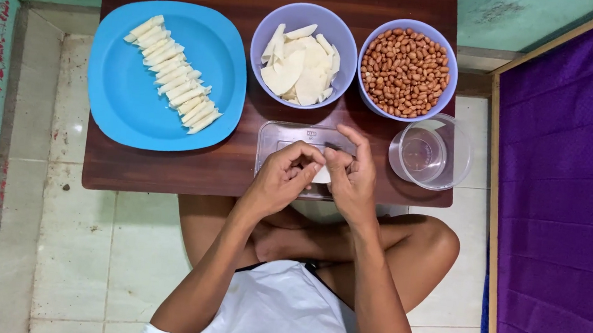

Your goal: Manually wrapping peanuts in thin wrappers to create small snack rolls.

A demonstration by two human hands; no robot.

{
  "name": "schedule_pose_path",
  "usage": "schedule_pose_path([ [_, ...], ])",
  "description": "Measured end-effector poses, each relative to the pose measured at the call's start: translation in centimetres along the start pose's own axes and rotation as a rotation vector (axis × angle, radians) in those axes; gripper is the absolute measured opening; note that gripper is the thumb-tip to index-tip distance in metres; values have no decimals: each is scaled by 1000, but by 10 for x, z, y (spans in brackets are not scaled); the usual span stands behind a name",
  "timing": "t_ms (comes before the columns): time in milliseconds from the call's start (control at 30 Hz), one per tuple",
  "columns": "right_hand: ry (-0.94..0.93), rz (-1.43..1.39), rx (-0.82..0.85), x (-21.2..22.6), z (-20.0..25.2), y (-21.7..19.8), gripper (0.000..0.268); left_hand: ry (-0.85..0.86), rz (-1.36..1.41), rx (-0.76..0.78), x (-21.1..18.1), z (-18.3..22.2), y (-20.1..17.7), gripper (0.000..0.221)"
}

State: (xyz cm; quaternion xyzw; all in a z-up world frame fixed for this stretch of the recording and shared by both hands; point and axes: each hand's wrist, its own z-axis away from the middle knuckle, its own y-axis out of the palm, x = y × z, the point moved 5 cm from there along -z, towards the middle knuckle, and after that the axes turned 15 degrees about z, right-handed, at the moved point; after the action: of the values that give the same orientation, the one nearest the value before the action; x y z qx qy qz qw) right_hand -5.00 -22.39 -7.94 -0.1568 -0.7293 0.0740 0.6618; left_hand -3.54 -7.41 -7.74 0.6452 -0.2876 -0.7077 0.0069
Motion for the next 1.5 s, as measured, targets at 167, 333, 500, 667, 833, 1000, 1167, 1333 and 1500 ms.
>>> schedule_pose_path([
  [167, 23, -31, 67, -13, -2, -2, 46, 37, -2, -4, -8, -6, -1, 23],
  [333, 46, -151, 68, -16, -3, 7, 66, 119, 23, -155, 1, -7, -15, 37],
  [500, 126, -89, 23, -32, 2, 4, 37, 101, 63, -166, 3, -7, -19, 69],
  [667, 147, -50, 1, -31, -3, 1, 37, 45, 63, -269, 6, -6, -19, 15],
  [833, 156, 117, 34, -11, -6, -2, 12, 152, -115, -302, -15, -4, -19, 15],
  [1000, 192, -189, 3, -10, -8, 1, 16, 58, 57, -281, 0, -3, -20, 17],
  [1167, 126, -148, -63, -15, -5, -6, 10, 104, 86, -253, -1, -4, -19, 15],
  [1333, 115, -134, -76, -24, -1, -9, 11, 105, 110, -228, 1, -5, -11, 28],
  [1500, 115, -163, -82, -21, 0, -7, 21, 133, 58, -256, -7, -6, -11, 26],
])
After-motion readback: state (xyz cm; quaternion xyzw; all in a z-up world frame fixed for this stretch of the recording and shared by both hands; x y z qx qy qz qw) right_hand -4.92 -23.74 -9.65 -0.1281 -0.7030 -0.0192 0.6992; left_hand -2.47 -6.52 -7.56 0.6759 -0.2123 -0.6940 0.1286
